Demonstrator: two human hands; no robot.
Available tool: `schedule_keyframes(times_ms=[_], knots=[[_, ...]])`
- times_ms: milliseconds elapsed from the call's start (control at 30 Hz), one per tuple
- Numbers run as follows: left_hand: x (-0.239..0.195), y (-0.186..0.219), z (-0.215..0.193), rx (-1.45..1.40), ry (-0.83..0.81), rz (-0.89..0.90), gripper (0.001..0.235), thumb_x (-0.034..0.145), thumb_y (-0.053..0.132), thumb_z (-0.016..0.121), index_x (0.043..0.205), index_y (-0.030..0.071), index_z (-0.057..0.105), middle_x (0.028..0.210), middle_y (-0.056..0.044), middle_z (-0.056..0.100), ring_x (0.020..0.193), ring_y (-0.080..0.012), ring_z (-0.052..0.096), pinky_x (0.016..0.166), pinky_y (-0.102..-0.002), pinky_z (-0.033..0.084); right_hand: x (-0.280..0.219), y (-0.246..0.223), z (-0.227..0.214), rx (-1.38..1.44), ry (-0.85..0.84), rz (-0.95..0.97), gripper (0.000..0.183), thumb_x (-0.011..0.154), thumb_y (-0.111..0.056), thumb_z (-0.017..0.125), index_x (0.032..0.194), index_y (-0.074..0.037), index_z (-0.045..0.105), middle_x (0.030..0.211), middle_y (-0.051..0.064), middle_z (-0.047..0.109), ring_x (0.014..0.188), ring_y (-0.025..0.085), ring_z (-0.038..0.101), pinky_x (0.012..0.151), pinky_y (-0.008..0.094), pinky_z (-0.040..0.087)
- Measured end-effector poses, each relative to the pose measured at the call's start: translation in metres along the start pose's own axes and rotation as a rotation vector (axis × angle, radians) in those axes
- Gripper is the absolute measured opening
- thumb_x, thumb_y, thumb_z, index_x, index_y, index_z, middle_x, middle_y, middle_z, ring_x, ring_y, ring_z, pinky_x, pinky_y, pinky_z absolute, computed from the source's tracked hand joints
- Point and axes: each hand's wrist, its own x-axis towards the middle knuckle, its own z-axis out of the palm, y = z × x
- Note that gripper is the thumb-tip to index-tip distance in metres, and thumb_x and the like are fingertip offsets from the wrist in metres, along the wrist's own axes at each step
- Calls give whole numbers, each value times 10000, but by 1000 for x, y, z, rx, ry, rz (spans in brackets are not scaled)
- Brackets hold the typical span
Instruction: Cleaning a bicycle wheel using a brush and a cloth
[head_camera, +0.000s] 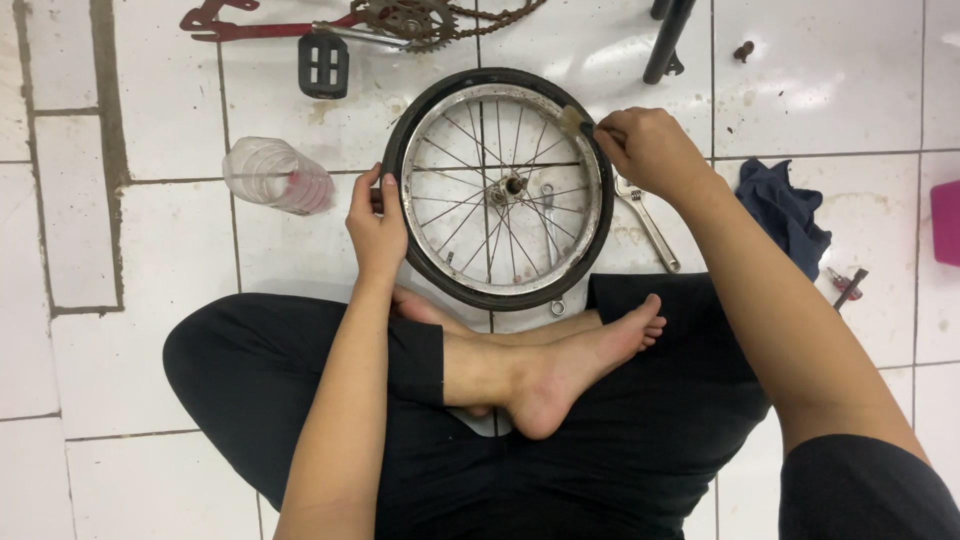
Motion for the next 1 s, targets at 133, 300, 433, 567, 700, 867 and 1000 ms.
schedule_keyframes(times_ms=[133,300,433,567,700,867,1000], knots=[[-1,-2,0,2,-15,-15,270,1042,300,604,1261,151,657,794,-76,694,709,-186,676,598,-305,553,-21,-3,-6,-41,-92,75,159,1007,-156,702,1069,-23,763,772,146,713,764,357,729,727,416,592],[-2,-3,-1,13,-23,-8,271,1058,293,579,1276,144,641,814,-82,687,723,-189,662,606,-313,545,-51,-42,-31,-48,-233,145,175,955,-122,678,1019,20,755,780,219,728,770,430,727,727,492,590],[-2,-3,-2,25,-23,0,271,1059,301,580,1274,151,645,814,-78,686,728,-191,664,610,-313,545,-71,-49,-27,-58,-275,147,172,946,-121,667,1012,3,767,773,204,739,760,404,740,729,460,599],[-3,-4,-2,31,-20,18,270,1061,303,573,1272,152,645,813,-94,687,732,-216,676,620,-329,551,-83,-76,-39,-2,-396,155,200,929,-149,649,987,7,761,769,210,740,764,415,741,732,477,601],[0,-10,0,36,-21,34,268,1064,308,570,1269,154,645,811,-103,688,732,-233,683,619,-340,555,-70,-89,-64,64,-337,158,192,947,-107,653,1025,34,759,805,239,743,798,438,739,754,493,593],[-2,-5,-1,19,-24,41,262,1066,297,562,1269,149,637,809,-111,686,727,-237,682,615,-337,553,-83,-64,-31,-108,-236,74,175,957,-158,675,1021,-13,748,788,172,729,755,385,738,711,442,598],[-1,-6,0,-1,-19,59,269,1074,298,553,1268,130,632,817,-116,692,726,-241,686,617,-338,554,-94,-91,-22,-56,-334,52,177,946,-187,658,991,-41,747,740,125,721,707,348,740,693,417,604]])
